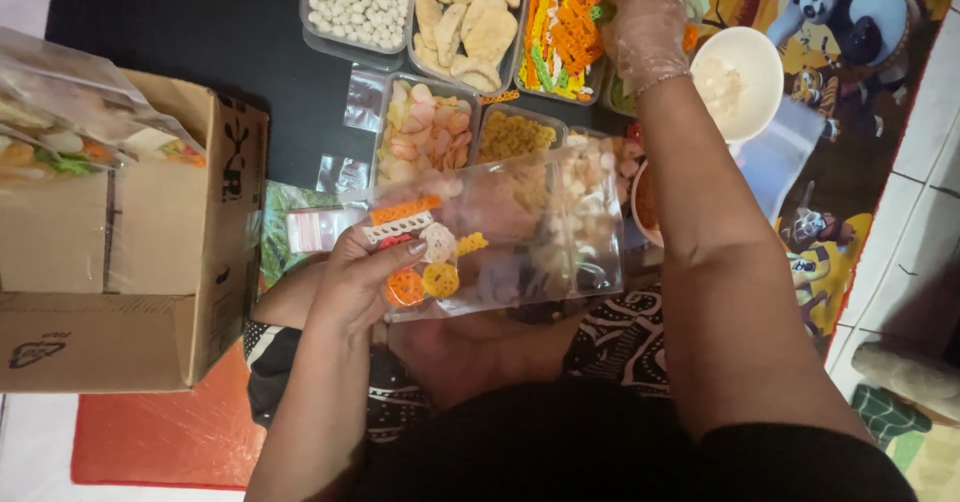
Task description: Packing various snack components and condiment packets into individual plastic bags.
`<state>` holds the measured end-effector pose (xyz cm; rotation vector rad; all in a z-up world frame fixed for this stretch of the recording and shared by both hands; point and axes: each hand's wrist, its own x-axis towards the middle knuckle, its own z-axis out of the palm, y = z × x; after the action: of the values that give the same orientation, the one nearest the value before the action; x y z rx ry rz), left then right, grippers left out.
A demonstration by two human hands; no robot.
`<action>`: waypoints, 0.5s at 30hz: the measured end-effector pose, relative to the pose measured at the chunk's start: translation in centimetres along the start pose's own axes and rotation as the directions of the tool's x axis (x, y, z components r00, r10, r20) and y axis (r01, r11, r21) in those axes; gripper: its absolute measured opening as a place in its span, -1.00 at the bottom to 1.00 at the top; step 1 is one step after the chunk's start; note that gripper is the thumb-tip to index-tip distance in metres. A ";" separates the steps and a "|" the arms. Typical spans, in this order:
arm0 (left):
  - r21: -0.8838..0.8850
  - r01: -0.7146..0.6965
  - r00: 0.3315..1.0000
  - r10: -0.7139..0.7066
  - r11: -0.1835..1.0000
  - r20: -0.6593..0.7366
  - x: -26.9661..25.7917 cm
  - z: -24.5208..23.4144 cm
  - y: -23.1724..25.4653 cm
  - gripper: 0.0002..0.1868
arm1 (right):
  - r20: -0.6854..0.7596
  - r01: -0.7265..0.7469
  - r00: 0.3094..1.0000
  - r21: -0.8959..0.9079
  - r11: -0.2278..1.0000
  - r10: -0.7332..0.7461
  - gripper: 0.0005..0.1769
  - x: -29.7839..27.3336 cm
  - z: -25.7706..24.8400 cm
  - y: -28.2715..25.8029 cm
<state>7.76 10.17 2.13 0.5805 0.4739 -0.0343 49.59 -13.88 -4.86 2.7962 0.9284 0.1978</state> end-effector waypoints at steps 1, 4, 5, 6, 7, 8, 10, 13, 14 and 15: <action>0.000 0.000 1.000 0.000 1.000 -0.002 0.0 0.1 0.1 -0.70 | 0.000 0.001 1.000 0.002 1.000 -0.001 -0.61 0.1 0.2 0.0; -0.008 -0.008 1.000 0.008 1.000 0.008 0.1 0.3 0.4 -0.65 | -0.041 -0.007 0.999 0.087 0.996 0.011 -0.63 0.2 1.0 0.4; -0.002 -0.006 1.000 0.006 1.000 0.015 0.1 0.4 0.6 -0.63 | -0.069 0.027 0.997 0.090 0.996 -0.020 -0.69 0.2 1.3 0.7; -0.001 -0.005 1.000 0.005 1.000 0.018 0.0 0.4 0.6 -0.61 | -0.095 0.065 0.994 0.092 0.994 -0.057 -0.74 0.3 1.5 0.9; -0.006 -0.009 1.000 0.009 1.000 0.013 0.1 0.4 0.6 -0.61 | -0.094 0.073 0.994 0.092 0.993 -0.064 -0.74 0.2 0.5 1.1; -0.004 -0.006 1.000 0.006 1.000 0.015 0.1 0.3 0.5 -0.63 | 0.028 0.061 0.998 0.055 0.997 -0.063 -0.68 0.1 -0.4 1.2; -0.003 -0.003 1.000 0.003 1.000 0.013 0.1 0.3 0.4 -0.65 | 0.150 0.058 0.987 0.017 0.998 -0.060 -0.62 -0.7 -2.7 1.2; -0.029 -0.023 1.000 0.023 0.999 0.010 0.1 0.7 0.3 -0.67 | 0.108 0.031 0.992 0.241 0.970 -0.059 -0.83 -2.5 -6.4 1.9; -0.035 -0.016 1.000 0.016 0.999 0.007 0.2 0.8 0.2 -0.66 | 0.087 0.077 0.990 0.332 0.940 -0.112 -0.79 -3.2 -7.0 2.7; -0.040 -0.010 1.000 0.010 0.999 0.004 0.1 1.0 0.2 -0.66 | 0.062 0.123 0.985 0.419 0.900 -0.163 -0.74 -3.9 -7.7 3.6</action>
<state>8.33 9.78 2.87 0.5436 0.4670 -0.0164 47.13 -18.03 3.20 3.0566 1.2778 -0.1778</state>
